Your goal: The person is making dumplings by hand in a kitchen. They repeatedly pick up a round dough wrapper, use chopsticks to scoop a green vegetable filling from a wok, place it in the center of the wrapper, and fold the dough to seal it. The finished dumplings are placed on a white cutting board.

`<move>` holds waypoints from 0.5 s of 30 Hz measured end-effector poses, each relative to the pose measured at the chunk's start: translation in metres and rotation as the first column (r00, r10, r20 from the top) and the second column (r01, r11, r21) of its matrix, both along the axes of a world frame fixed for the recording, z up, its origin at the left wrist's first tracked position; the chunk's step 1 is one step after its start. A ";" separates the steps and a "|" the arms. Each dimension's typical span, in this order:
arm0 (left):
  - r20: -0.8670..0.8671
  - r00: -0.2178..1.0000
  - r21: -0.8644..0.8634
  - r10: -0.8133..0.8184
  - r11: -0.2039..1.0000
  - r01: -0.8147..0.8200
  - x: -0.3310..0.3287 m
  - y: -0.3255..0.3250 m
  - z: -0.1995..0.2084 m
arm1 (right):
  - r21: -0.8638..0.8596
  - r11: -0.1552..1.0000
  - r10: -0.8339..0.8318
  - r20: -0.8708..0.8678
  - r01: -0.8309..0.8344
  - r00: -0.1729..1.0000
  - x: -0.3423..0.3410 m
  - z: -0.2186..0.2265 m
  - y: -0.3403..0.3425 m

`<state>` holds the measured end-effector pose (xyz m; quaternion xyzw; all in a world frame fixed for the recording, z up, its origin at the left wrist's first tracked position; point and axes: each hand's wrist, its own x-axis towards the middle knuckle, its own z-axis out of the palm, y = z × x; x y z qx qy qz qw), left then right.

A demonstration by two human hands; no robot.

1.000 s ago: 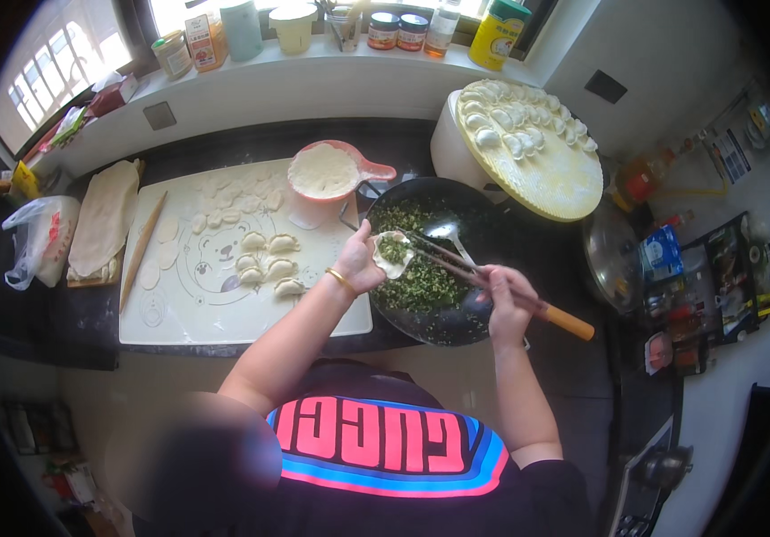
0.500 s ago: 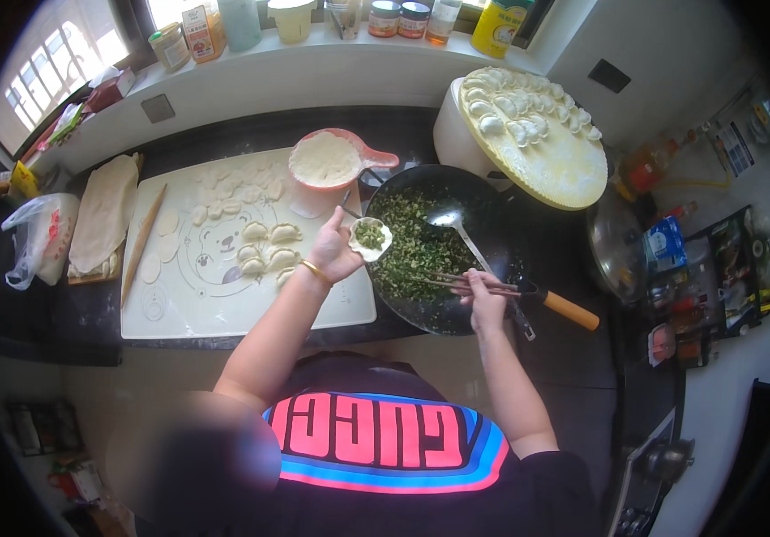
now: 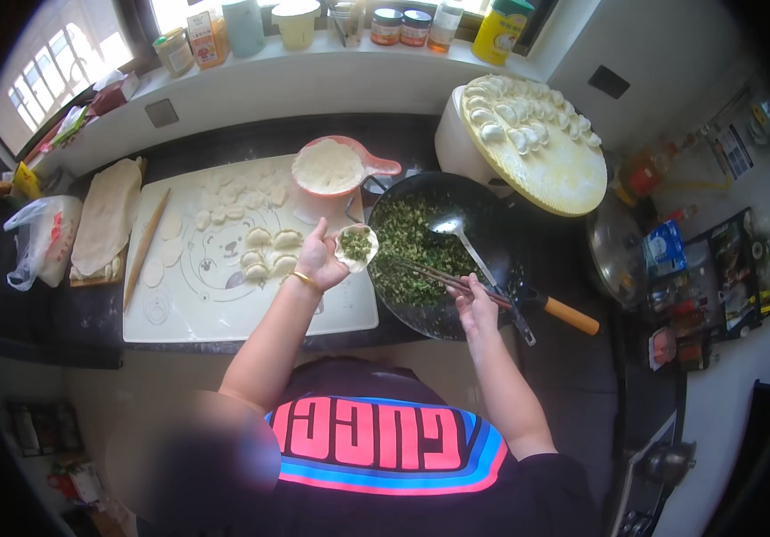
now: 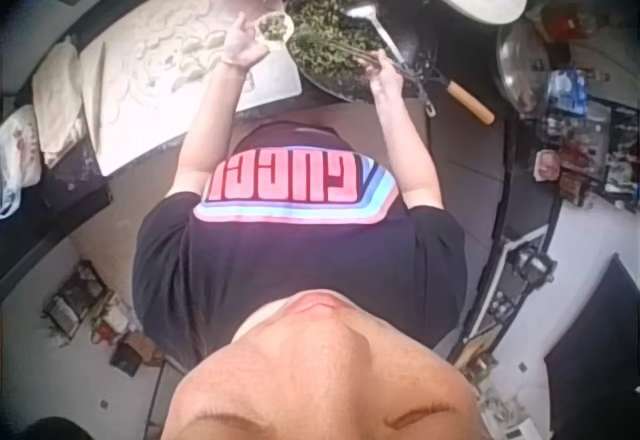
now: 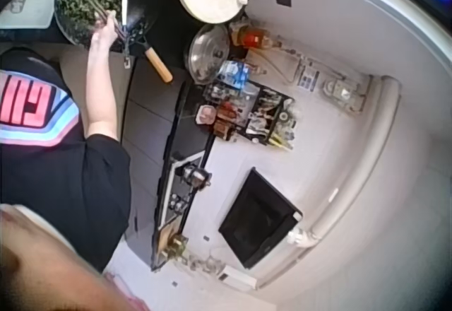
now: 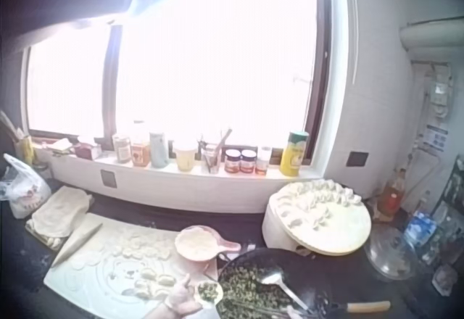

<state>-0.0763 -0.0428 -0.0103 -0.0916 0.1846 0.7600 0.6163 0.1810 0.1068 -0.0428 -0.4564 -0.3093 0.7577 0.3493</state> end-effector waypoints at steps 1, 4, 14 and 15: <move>0.005 1.000 -0.009 0.007 1.000 -0.007 0.000 0.000 -0.001 | 0.029 0.999 0.015 -0.022 -0.015 1.000 0.003 0.000 0.003; -0.009 1.000 -0.034 -0.014 0.999 0.014 0.007 0.006 0.000 | 0.075 0.997 0.012 -0.076 -0.006 0.997 0.007 0.023 0.005; -0.038 0.985 0.017 -0.168 0.985 0.169 0.027 0.027 0.015 | 0.935 -0.060 0.216 0.353 -0.349 0.910 -0.003 0.125 -0.041; -0.050 0.984 0.020 -0.168 0.985 0.170 0.027 0.027 0.015 | 0.948 0.024 0.220 0.306 -0.319 0.926 0.000 0.123 -0.039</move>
